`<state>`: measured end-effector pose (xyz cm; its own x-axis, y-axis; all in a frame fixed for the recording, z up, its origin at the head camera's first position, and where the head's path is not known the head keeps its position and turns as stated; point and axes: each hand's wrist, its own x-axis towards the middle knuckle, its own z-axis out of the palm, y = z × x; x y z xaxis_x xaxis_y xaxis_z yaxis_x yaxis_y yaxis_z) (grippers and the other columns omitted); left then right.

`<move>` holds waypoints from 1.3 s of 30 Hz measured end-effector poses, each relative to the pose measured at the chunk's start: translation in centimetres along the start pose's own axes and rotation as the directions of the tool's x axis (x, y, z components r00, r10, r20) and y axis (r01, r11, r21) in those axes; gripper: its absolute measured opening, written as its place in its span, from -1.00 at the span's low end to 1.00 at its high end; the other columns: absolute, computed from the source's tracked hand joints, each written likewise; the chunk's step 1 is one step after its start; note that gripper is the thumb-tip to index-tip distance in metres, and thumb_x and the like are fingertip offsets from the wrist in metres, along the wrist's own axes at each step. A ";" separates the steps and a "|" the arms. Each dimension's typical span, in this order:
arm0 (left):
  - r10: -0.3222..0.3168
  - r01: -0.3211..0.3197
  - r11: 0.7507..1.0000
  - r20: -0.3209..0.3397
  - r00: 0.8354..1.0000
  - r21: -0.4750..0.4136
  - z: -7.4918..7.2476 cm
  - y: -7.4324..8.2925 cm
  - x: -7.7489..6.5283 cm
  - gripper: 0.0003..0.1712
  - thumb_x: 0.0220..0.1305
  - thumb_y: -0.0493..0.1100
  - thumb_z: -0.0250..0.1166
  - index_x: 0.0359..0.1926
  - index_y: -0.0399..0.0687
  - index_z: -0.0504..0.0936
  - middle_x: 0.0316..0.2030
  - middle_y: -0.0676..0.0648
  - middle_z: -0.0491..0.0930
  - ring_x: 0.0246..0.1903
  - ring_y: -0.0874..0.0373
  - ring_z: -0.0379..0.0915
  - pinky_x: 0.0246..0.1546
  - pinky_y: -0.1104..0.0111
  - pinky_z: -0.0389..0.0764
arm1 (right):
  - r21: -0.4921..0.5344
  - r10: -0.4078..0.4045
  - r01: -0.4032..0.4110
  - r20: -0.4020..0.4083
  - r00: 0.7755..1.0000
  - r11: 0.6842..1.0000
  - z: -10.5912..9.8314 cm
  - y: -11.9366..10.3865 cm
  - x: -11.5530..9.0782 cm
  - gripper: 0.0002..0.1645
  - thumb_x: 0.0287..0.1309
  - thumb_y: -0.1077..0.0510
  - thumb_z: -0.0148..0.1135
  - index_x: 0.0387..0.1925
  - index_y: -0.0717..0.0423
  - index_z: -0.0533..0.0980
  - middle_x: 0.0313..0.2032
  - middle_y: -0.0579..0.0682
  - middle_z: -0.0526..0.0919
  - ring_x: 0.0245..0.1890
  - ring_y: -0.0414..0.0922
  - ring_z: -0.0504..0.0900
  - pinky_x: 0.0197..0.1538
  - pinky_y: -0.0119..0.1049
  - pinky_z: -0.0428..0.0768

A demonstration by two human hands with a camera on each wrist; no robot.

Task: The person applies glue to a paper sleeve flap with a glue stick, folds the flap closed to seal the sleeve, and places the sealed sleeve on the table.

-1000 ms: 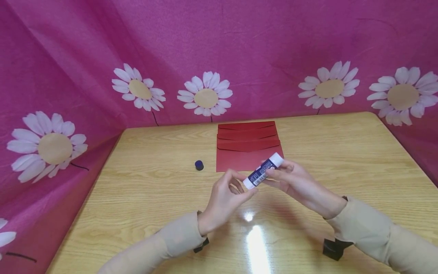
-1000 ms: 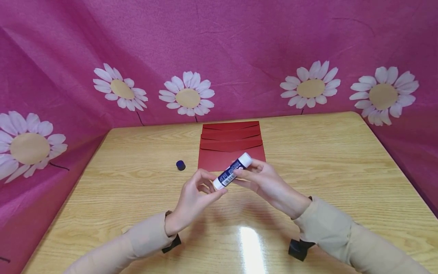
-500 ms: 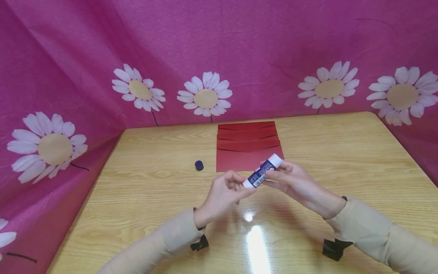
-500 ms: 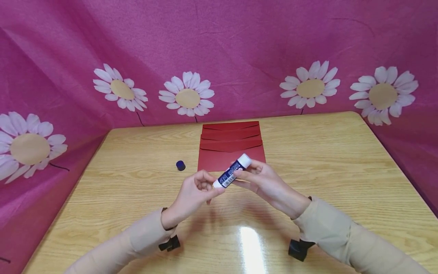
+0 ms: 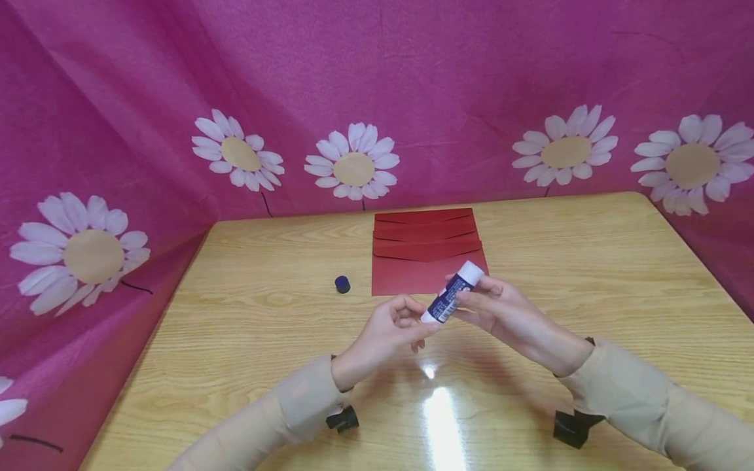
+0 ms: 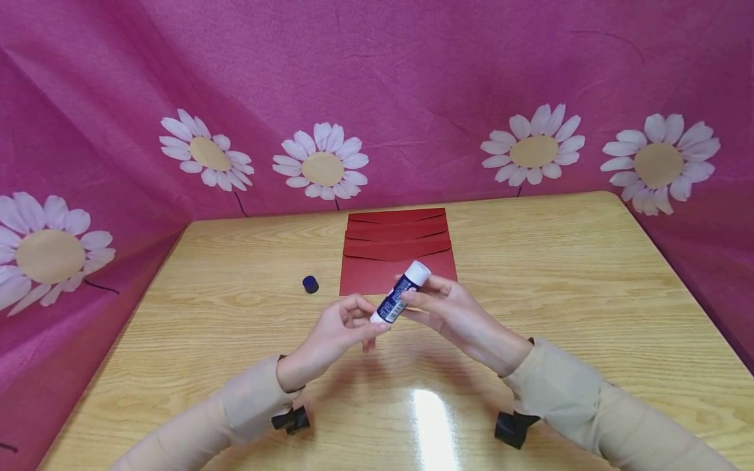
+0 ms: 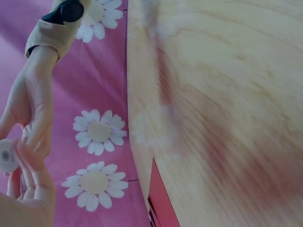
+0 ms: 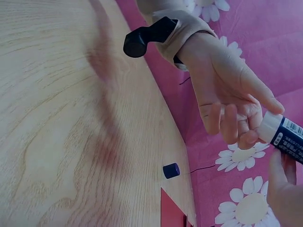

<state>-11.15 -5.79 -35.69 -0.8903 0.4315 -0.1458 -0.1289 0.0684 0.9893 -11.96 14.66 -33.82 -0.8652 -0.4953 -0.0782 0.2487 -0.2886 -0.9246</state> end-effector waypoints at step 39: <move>0.307 -0.123 0.638 -0.105 0.946 0.760 -13.1 -1.4 3.7 -0.73 0.13 -0.31 0.18 -0.11 -0.28 0.55 -0.12 -0.20 0.54 -0.12 -0.04 0.43 -0.08 0.13 0.43 | -0.912 -0.568 0.360 0.195 0.800 0.195 -2.8 0.9 0.0 -0.63 -0.36 0.31 0.45 -0.34 0.22 0.59 -0.47 -0.17 0.43 -0.51 -0.30 0.37 -0.54 -0.52 0.37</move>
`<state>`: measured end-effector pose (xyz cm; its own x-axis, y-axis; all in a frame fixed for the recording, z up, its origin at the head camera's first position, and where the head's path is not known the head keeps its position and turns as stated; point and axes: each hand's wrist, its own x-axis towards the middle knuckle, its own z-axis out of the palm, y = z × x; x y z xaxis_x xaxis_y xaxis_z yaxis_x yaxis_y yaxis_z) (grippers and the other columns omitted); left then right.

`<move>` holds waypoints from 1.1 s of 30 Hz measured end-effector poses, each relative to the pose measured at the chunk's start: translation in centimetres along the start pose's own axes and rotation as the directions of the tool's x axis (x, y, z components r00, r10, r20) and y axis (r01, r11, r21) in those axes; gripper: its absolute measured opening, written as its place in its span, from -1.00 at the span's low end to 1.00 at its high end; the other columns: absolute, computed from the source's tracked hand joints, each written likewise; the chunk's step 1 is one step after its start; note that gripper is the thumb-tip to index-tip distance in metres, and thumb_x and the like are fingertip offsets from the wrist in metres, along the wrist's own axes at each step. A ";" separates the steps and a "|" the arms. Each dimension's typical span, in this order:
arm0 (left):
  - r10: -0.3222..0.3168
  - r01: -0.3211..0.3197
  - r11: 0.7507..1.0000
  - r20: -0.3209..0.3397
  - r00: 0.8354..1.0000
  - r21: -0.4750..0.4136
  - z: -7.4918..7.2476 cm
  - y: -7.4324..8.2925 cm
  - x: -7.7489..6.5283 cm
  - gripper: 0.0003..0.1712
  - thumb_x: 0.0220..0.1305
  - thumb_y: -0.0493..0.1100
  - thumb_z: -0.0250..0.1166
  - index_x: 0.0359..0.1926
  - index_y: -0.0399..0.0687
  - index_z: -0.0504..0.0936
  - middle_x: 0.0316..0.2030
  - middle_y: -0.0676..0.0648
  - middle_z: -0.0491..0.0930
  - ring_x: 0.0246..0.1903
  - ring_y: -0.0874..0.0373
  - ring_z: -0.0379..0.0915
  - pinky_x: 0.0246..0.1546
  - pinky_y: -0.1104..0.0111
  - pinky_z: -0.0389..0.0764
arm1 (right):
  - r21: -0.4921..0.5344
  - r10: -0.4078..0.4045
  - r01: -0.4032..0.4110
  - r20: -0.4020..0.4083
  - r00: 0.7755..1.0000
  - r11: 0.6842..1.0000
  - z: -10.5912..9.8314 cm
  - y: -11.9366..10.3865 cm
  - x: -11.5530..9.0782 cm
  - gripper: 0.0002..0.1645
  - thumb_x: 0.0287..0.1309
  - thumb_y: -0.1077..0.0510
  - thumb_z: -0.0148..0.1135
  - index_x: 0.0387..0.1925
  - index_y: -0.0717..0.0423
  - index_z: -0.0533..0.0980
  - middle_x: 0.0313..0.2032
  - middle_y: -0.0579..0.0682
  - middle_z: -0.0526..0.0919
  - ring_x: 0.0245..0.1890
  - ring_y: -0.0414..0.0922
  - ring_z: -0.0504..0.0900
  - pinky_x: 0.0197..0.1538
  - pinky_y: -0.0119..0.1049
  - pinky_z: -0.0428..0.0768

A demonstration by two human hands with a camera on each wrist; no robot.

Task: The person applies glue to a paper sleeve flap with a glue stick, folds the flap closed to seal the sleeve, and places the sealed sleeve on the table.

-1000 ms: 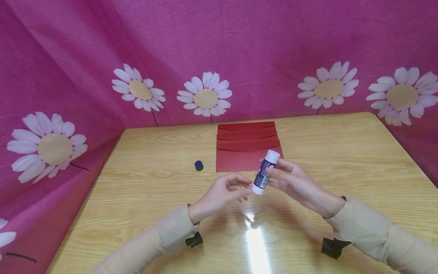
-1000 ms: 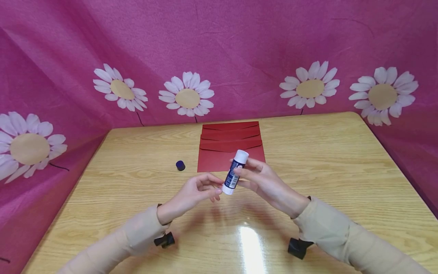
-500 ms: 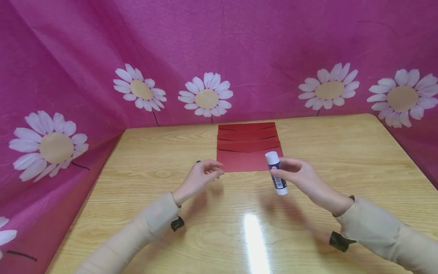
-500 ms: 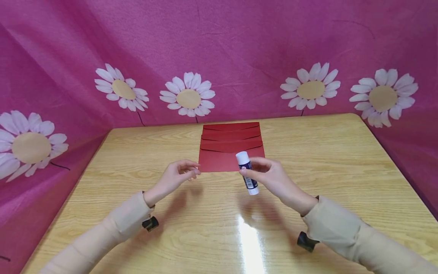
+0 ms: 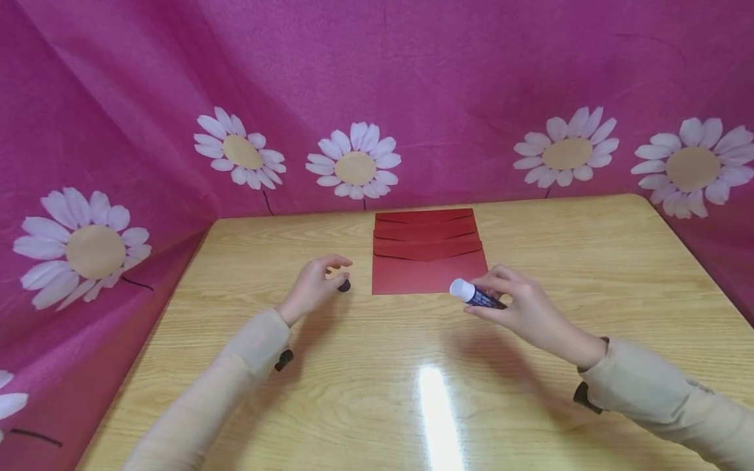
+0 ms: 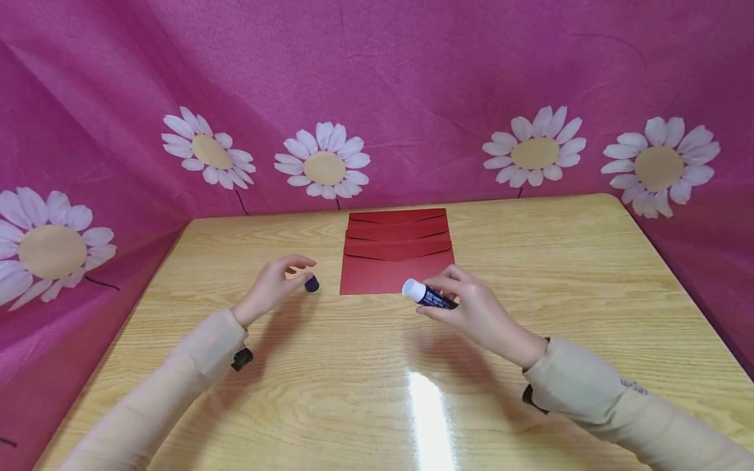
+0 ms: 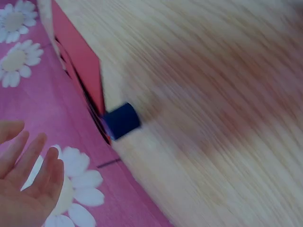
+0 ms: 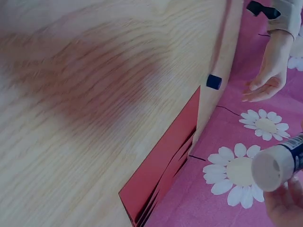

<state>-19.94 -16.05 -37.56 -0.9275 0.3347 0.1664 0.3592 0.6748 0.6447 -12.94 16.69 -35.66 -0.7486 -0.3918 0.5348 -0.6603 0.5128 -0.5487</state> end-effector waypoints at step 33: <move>0.048 -0.093 0.955 0.162 0.986 0.281 2.4 -3.8 1.0 -0.76 0.15 -0.41 0.12 -0.13 -0.41 0.50 -0.20 -0.25 0.47 -0.14 -0.05 0.44 -0.07 0.24 0.46 | -0.154 -0.074 0.092 0.114 0.991 0.984 0.3 0.9 -0.9 -0.63 -0.34 0.30 0.44 -0.33 0.20 0.59 -0.36 -0.08 0.46 -0.43 -0.23 0.44 -0.44 -0.36 0.53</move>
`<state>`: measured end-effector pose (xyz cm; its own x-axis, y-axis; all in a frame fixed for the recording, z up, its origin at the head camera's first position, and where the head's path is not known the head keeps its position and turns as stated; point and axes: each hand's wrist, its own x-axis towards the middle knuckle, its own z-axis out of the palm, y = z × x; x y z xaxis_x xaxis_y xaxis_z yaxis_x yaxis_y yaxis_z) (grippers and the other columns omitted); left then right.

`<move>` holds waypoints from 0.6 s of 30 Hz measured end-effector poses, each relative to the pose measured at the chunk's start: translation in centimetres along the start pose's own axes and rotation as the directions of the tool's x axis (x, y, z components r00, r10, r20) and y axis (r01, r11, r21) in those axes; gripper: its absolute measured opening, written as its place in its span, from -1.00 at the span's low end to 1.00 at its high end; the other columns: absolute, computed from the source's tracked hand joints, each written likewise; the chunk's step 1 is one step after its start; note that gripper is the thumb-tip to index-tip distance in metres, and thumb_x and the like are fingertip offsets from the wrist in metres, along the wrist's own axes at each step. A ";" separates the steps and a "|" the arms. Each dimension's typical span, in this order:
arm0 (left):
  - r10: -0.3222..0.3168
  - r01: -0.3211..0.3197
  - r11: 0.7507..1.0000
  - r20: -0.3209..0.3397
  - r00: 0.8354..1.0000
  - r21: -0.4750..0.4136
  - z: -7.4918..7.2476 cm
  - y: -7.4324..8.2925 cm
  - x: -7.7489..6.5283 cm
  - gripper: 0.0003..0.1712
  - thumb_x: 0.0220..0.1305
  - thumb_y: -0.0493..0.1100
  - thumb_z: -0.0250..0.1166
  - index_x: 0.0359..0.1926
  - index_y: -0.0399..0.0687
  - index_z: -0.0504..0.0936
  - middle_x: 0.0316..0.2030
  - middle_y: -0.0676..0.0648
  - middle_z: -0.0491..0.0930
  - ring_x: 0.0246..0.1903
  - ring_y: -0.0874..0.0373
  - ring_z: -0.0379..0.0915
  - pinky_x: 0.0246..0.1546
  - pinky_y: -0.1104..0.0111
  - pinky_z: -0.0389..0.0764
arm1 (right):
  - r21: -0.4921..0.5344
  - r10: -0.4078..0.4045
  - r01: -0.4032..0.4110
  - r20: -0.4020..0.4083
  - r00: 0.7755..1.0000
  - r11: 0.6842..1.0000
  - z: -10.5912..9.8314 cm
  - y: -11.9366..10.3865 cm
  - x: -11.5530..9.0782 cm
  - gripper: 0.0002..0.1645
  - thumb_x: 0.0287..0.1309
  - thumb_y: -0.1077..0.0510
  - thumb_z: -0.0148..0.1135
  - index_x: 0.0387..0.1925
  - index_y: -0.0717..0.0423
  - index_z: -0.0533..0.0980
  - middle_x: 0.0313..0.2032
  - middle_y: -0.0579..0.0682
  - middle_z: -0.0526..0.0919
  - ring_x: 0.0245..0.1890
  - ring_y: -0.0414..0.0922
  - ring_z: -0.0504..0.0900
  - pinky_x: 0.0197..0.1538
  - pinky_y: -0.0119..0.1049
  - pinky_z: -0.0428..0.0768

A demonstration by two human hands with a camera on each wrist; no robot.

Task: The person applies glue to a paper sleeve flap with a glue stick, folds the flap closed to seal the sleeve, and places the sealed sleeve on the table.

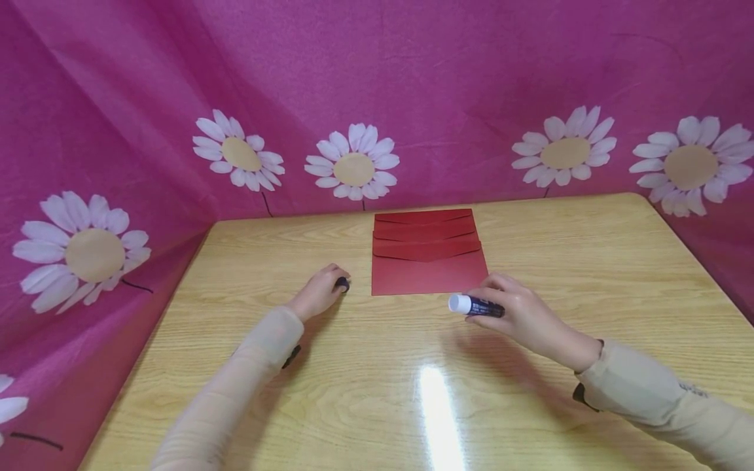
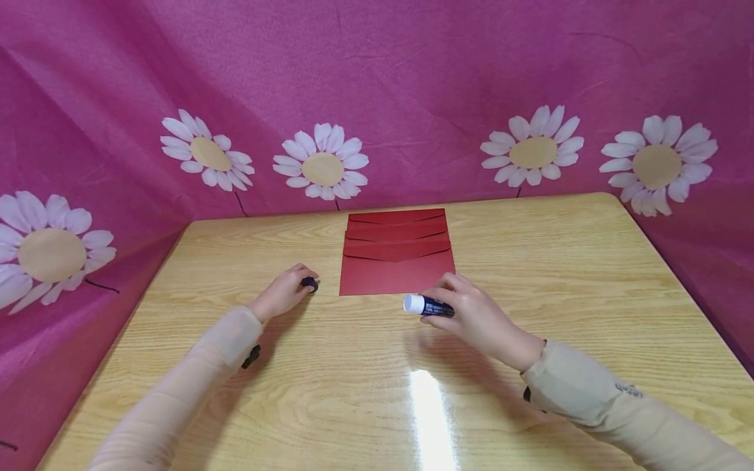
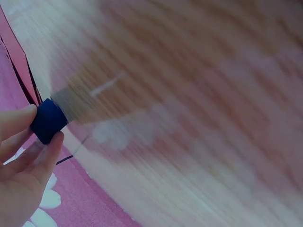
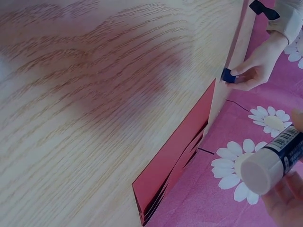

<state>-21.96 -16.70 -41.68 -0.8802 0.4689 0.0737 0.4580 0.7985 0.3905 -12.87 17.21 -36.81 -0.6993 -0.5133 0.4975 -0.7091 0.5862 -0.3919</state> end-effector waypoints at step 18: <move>-0.060 0.006 0.937 -0.145 0.988 -0.349 -1.3 3.5 -0.5 -0.69 0.10 -0.34 0.21 -0.10 -0.38 0.50 -0.20 -0.21 0.48 -0.18 0.01 0.45 -0.13 0.31 0.51 | -0.023 0.015 -0.015 -0.008 1.000 1.000 -0.1 -0.1 0.3 -0.63 -0.31 0.29 0.44 -0.30 0.21 0.58 -0.34 -0.04 0.47 -0.39 -0.20 0.42 -0.43 -0.35 0.54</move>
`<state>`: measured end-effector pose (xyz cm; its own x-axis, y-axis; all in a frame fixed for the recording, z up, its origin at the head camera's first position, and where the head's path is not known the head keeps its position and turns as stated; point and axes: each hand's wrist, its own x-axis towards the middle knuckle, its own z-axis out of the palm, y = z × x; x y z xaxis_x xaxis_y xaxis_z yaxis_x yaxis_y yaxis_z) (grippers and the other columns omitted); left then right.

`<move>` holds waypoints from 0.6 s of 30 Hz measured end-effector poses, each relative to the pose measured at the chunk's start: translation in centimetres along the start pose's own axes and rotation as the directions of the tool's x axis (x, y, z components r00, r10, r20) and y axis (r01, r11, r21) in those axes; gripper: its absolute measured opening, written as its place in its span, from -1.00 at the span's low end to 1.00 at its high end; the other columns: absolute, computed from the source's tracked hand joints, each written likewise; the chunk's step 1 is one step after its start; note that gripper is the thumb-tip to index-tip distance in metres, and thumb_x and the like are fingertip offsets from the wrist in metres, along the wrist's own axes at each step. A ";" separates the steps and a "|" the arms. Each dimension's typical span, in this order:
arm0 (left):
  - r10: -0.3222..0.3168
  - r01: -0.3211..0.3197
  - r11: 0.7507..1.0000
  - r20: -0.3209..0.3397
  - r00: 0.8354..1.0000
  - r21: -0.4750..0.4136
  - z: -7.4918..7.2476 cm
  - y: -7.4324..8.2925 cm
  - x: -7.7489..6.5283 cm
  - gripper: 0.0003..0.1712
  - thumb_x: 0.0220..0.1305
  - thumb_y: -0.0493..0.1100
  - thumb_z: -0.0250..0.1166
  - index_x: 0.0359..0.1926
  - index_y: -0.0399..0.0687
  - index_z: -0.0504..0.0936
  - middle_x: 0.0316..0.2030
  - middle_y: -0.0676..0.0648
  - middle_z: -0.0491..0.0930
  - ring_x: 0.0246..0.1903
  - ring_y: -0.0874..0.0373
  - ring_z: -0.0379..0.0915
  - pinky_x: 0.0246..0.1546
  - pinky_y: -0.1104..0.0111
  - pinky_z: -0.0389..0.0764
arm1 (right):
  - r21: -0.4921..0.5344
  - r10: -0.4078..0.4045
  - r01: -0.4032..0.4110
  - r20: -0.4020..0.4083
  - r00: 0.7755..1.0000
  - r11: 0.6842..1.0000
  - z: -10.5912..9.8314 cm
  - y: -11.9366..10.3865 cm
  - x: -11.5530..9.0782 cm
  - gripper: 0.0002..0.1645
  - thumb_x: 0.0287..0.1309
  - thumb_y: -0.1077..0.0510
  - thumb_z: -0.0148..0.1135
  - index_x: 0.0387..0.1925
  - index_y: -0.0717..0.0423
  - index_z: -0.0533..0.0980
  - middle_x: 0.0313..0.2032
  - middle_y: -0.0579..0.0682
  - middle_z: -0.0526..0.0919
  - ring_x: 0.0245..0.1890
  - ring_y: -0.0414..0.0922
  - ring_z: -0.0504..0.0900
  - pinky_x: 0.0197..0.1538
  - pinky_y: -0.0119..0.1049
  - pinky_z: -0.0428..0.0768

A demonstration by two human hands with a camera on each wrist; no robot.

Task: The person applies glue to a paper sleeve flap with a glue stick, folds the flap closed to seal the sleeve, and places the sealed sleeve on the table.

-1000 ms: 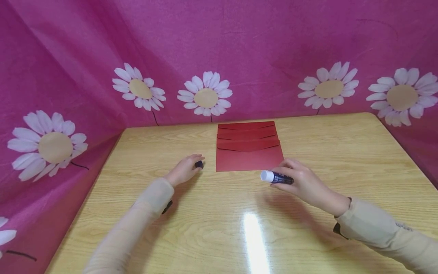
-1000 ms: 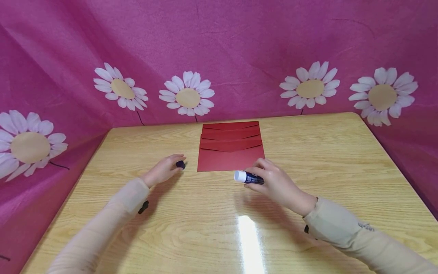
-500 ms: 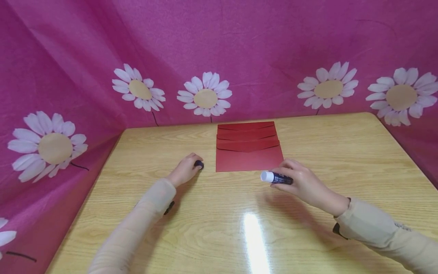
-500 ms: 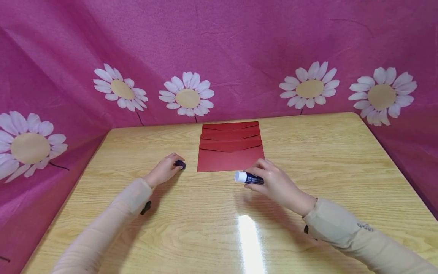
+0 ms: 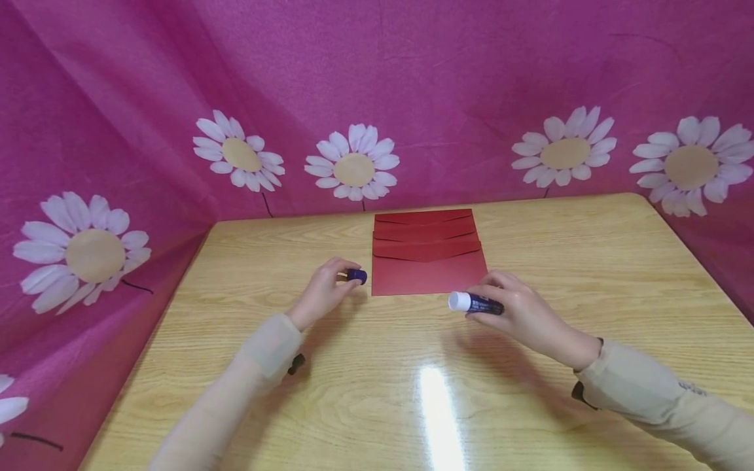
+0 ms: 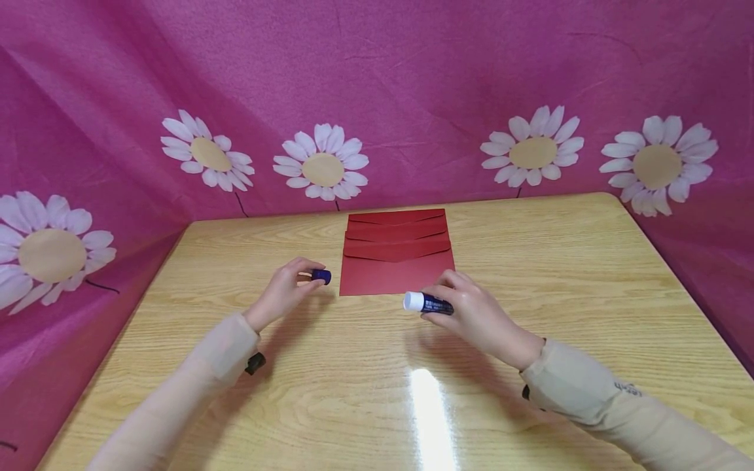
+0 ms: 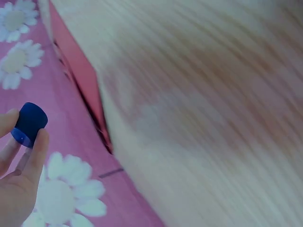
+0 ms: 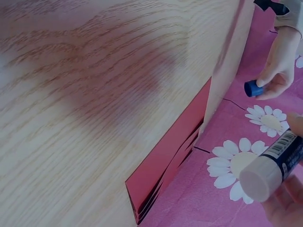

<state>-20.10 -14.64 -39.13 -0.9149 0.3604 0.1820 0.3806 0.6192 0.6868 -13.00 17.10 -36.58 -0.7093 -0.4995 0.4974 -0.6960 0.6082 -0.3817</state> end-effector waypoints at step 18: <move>0.022 -0.032 0.925 -0.029 0.999 -0.378 1.3 6.7 -1.7 -0.69 0.00 -0.41 0.28 -0.16 -0.36 0.53 -0.21 -0.22 0.49 -0.21 -0.02 0.45 -0.15 0.33 0.52 | -0.074 -0.030 0.026 -0.049 0.998 0.997 -0.6 -1.2 0.8 -0.57 -0.37 0.28 0.46 -0.29 0.20 0.58 -0.33 -0.01 0.45 -0.33 -0.16 0.38 -0.43 -0.32 0.51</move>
<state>-15.82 -10.22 -35.78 -0.9097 0.3537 0.2178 0.3302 0.2976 0.8958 -12.66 16.33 -35.30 -0.6820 -0.4863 0.5462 -0.7040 0.6389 -0.3102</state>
